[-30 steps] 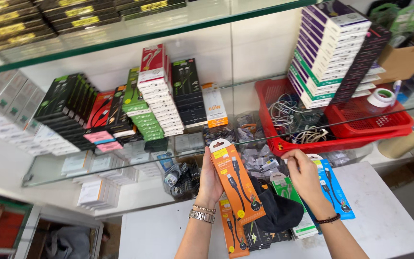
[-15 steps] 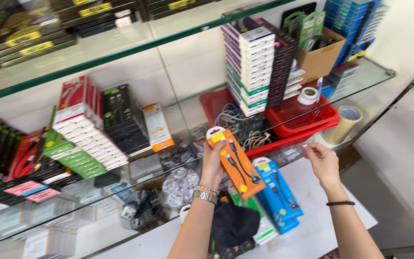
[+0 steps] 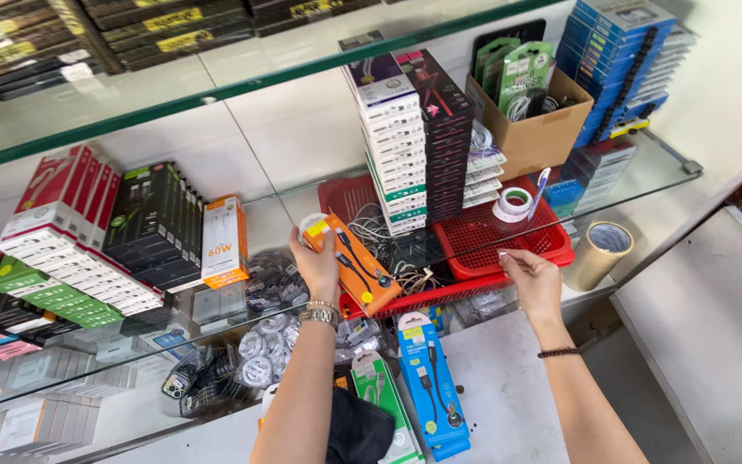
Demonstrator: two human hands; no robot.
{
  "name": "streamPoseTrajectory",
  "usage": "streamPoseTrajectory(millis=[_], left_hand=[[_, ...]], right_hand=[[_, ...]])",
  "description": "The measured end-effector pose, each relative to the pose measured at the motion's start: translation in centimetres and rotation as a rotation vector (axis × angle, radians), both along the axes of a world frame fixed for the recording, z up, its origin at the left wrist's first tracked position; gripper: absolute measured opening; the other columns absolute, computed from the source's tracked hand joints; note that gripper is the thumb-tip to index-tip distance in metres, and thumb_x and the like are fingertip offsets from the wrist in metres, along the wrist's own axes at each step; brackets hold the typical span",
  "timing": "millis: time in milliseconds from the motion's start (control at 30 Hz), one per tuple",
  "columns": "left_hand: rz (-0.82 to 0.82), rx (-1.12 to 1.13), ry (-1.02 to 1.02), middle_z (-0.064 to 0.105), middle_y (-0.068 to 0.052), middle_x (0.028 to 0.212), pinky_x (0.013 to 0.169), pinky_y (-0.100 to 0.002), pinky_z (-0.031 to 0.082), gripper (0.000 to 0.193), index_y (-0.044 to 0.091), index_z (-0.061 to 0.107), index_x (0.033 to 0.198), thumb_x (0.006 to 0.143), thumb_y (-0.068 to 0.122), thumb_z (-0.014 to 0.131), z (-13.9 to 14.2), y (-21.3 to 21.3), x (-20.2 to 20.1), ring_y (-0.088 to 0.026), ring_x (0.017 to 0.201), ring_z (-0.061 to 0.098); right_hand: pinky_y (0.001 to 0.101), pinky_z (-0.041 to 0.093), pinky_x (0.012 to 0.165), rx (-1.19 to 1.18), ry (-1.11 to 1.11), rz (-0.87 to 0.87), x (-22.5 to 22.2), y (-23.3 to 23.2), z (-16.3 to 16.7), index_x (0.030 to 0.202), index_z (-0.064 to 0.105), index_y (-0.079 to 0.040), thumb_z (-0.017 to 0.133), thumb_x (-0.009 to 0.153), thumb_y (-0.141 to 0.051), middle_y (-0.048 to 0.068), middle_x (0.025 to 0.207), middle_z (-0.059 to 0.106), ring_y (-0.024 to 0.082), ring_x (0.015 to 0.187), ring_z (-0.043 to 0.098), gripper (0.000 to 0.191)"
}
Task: The person wipes packaged phone charger and cable boxes with a dark cloth, one at a time, and places the cleaned boxes back on the glass display shelf. They also write on one orange box with a pen before wiping more boxes and returning them to the shelf.
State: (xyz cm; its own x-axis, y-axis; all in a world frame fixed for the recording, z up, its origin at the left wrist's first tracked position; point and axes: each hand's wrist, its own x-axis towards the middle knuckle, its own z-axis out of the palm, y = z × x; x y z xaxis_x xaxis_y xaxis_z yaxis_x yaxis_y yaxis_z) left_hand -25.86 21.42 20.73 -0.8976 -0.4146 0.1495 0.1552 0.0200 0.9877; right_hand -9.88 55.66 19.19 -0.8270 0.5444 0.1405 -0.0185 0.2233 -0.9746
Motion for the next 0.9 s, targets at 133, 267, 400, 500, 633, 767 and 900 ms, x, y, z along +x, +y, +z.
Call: streamPoseTrajectory(millis=[133, 267, 400, 500, 633, 767, 900], left_hand=[[0.101, -0.383, 0.009, 0.057, -0.025, 0.142, 0.111, -0.040, 0.044, 0.077, -0.004, 0.042, 0.150, 0.089, 0.025, 0.080, -0.2, -0.5, -0.8, -0.034, 0.131, 0.058], [0.118, -0.599, 0.066, 0.042, -0.030, 0.148, 0.116, -0.047, 0.037, 0.075, -0.007, 0.042, 0.148, 0.091, 0.025, 0.078, 0.2, -0.1, 0.3, -0.043, 0.139, 0.042], [0.194, -0.827, 0.227, 0.039, -0.032, 0.149, 0.114, -0.054, 0.031, 0.065, -0.004, 0.049, 0.144, 0.089, 0.018, 0.076, 2.7, 2.0, 4.0, -0.048, 0.141, 0.033], [0.112, -0.819, 0.343, 0.046, -0.025, 0.145, 0.116, -0.053, 0.033, 0.050, 0.000, 0.056, 0.136, 0.090, 0.009, 0.071, 5.8, 5.2, 7.8, -0.043, 0.138, 0.041], [-0.133, -0.765, 0.438, 0.059, -0.015, 0.127, 0.110, -0.048, 0.040, 0.030, 0.005, 0.068, 0.118, 0.088, 0.002, 0.067, 9.0, 10.9, 11.7, -0.036, 0.127, 0.052], [-0.417, -0.714, 0.469, 0.068, -0.013, 0.115, 0.099, -0.044, 0.049, 0.023, 0.005, 0.069, 0.114, 0.091, 0.004, 0.068, 9.7, 16.6, 12.0, -0.034, 0.112, 0.061], [-0.534, -0.731, 0.561, 0.072, -0.014, 0.115, 0.099, -0.043, 0.050, 0.022, 0.005, 0.068, 0.116, 0.094, 0.007, 0.066, 8.5, 22.2, 9.5, -0.034, 0.112, 0.064]], right_hand=[[0.0230, 0.053, 0.069, 0.013, -0.077, 0.029, 3.6, 2.3, -3.1, 0.109, 0.079, -0.001, 0.071, 0.094, -0.012, 0.002, 0.085, 0.075, 0.006, 0.073, 0.064, 0.020], [0.0295, 0.055, 0.065, 0.073, -0.370, 0.060, 6.1, 3.4, -9.8, 0.113, 0.077, -0.005, 0.076, 0.085, -0.013, 0.006, 0.080, 0.077, 0.012, 0.069, 0.069, 0.029], [0.0346, 0.058, 0.069, 0.185, -0.600, 0.139, 5.5, 2.5, -17.3, 0.114, 0.062, -0.004, 0.080, 0.080, -0.012, 0.011, 0.079, 0.078, 0.022, 0.072, 0.075, 0.039], [0.0385, 0.058, 0.072, 0.301, -0.648, 0.244, 4.2, 1.4, -21.0, 0.113, 0.056, -0.007, 0.081, 0.078, -0.012, 0.013, 0.081, 0.075, 0.027, 0.078, 0.074, 0.044], [0.0393, 0.057, 0.078, 0.471, -0.862, 0.329, 2.2, 1.4, -22.2, 0.113, 0.057, -0.010, 0.079, 0.081, -0.017, 0.009, 0.082, 0.077, 0.024, 0.084, 0.075, 0.039], [0.0333, 0.056, 0.076, 0.372, -1.117, 0.319, 2.0, 1.9, -21.1, 0.100, 0.068, -0.013, 0.074, 0.086, -0.021, 0.005, 0.079, 0.079, 0.017, 0.079, 0.077, 0.018], [0.0307, 0.054, 0.060, 0.107, -0.877, 0.369, 3.3, 3.5, -18.7, 0.093, 0.070, -0.008, 0.068, 0.089, -0.027, 0.009, 0.070, 0.076, 0.016, 0.062, 0.072, 0.019]])
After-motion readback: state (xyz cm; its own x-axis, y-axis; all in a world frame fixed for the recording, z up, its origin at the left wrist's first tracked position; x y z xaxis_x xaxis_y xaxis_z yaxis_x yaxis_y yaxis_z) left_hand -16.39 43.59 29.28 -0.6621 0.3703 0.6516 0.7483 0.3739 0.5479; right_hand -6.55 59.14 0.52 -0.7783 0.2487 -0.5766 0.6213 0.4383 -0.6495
